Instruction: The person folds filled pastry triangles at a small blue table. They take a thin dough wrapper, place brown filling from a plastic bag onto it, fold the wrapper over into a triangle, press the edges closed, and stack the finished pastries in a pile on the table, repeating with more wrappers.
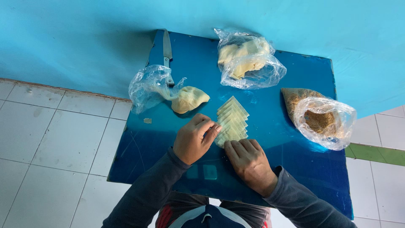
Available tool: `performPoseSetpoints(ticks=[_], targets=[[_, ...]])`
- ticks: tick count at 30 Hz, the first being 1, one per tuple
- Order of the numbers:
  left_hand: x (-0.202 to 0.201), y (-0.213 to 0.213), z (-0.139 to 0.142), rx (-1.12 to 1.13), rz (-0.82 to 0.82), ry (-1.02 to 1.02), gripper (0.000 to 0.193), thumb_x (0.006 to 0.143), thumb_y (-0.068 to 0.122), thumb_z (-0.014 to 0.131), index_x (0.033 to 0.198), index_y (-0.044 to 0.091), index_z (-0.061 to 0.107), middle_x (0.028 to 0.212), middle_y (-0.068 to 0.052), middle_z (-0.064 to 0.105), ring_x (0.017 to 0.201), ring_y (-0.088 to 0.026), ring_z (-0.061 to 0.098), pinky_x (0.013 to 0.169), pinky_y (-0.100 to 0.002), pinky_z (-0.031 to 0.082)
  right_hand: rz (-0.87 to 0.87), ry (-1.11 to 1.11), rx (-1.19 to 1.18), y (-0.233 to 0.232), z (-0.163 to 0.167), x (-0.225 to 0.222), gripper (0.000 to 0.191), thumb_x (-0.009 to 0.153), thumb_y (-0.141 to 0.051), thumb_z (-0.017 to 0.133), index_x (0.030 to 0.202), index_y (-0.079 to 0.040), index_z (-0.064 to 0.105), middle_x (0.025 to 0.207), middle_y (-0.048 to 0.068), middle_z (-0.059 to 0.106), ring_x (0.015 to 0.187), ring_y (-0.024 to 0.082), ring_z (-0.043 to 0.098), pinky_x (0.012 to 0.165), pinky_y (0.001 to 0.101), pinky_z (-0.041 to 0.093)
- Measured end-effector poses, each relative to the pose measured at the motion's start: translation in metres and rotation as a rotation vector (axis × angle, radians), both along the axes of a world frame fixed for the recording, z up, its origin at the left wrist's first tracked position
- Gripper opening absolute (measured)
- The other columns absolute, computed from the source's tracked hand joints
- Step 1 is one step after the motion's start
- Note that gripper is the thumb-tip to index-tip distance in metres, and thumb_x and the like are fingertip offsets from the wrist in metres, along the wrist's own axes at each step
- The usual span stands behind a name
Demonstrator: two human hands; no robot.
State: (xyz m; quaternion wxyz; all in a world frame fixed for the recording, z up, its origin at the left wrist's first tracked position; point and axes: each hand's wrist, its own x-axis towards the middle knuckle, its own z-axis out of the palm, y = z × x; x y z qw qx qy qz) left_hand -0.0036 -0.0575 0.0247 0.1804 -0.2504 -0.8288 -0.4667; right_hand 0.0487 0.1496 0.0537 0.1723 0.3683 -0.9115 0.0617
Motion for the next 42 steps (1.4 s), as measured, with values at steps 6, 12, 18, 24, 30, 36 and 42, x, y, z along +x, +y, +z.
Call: performPoseSetpoints(ticks=[6,12,18,24,30,36,42], targets=[[0.000,0.000,-0.003,-0.090,-0.004,-0.006,0.021,0.099,0.024,0.071,0.100,0.004,0.072,0.096,-0.009,0.068,0.068,-0.020,0.069,0.054,-0.032,0.056,0.008,-0.033,-0.020,-0.003,-0.001,0.002,0.036,0.083,-0.009,0.069,0.118,0.002,0.066,0.105,0.014,0.073,0.094,0.027,0.071,0.082,0.0400,0.054],[0.002,0.002,-0.008,-0.165,-0.022,-0.010,0.020,0.097,0.026,0.074,0.101,0.007,0.071,0.097,-0.007,0.069,0.073,-0.023,0.070,0.058,-0.035,0.057,0.031,-0.022,-0.032,-0.003,-0.001,0.003,0.035,0.086,-0.011,0.068,0.118,0.002,0.066,0.105,0.015,0.072,0.092,0.026,0.071,0.082,0.0399,0.055],[0.001,0.004,-0.013,-0.230,-0.087,0.015,0.022,0.095,0.026,0.074,0.104,0.006,0.071,0.101,-0.008,0.068,0.085,-0.025,0.070,0.067,-0.037,0.058,0.039,-0.016,-0.055,-0.008,0.001,0.002,0.028,0.089,-0.016,0.071,0.111,0.001,0.068,0.098,0.014,0.073,0.086,0.025,0.072,0.077,0.0389,0.054],[-0.005,-0.002,-0.009,-0.285,0.101,0.069,0.021,0.095,0.023,0.076,0.110,0.010,0.070,0.114,-0.008,0.065,0.105,-0.030,0.066,0.086,-0.044,0.055,-0.019,-0.101,-0.297,-0.001,0.012,-0.010,0.025,0.088,-0.018,0.075,0.106,-0.001,0.070,0.089,0.012,0.075,0.076,0.026,0.072,0.072,0.0399,0.051],[-0.042,-0.013,-0.003,-0.477,0.397,0.290,0.041,0.086,0.023,0.078,0.124,0.013,0.065,0.139,-0.010,0.056,0.132,-0.033,0.050,0.112,-0.053,0.040,-0.272,-0.493,-0.628,0.018,0.007,-0.049,0.022,0.097,-0.008,0.063,0.117,-0.007,0.072,0.105,0.012,0.071,0.077,0.026,0.071,0.067,0.0366,0.055],[-0.072,-0.010,0.004,-0.677,0.439,0.305,0.037,0.094,0.031,0.076,0.127,0.015,0.067,0.125,-0.006,0.059,0.118,-0.032,0.052,0.104,-0.049,0.043,-0.141,-0.452,-0.612,0.014,-0.008,-0.099,0.032,0.097,-0.003,0.059,0.124,-0.008,0.073,0.109,0.015,0.065,0.095,0.028,0.066,0.081,0.0390,0.054],[-0.070,-0.013,0.013,-0.600,0.397,0.331,0.026,0.093,0.035,0.078,0.110,0.016,0.072,0.115,0.000,0.061,0.110,-0.029,0.054,0.099,-0.048,0.045,-0.090,-0.371,-0.539,-0.013,-0.019,-0.125,0.038,0.097,0.001,0.057,0.132,-0.007,0.069,0.108,0.018,0.061,0.099,0.031,0.060,0.087,0.0414,0.053]])
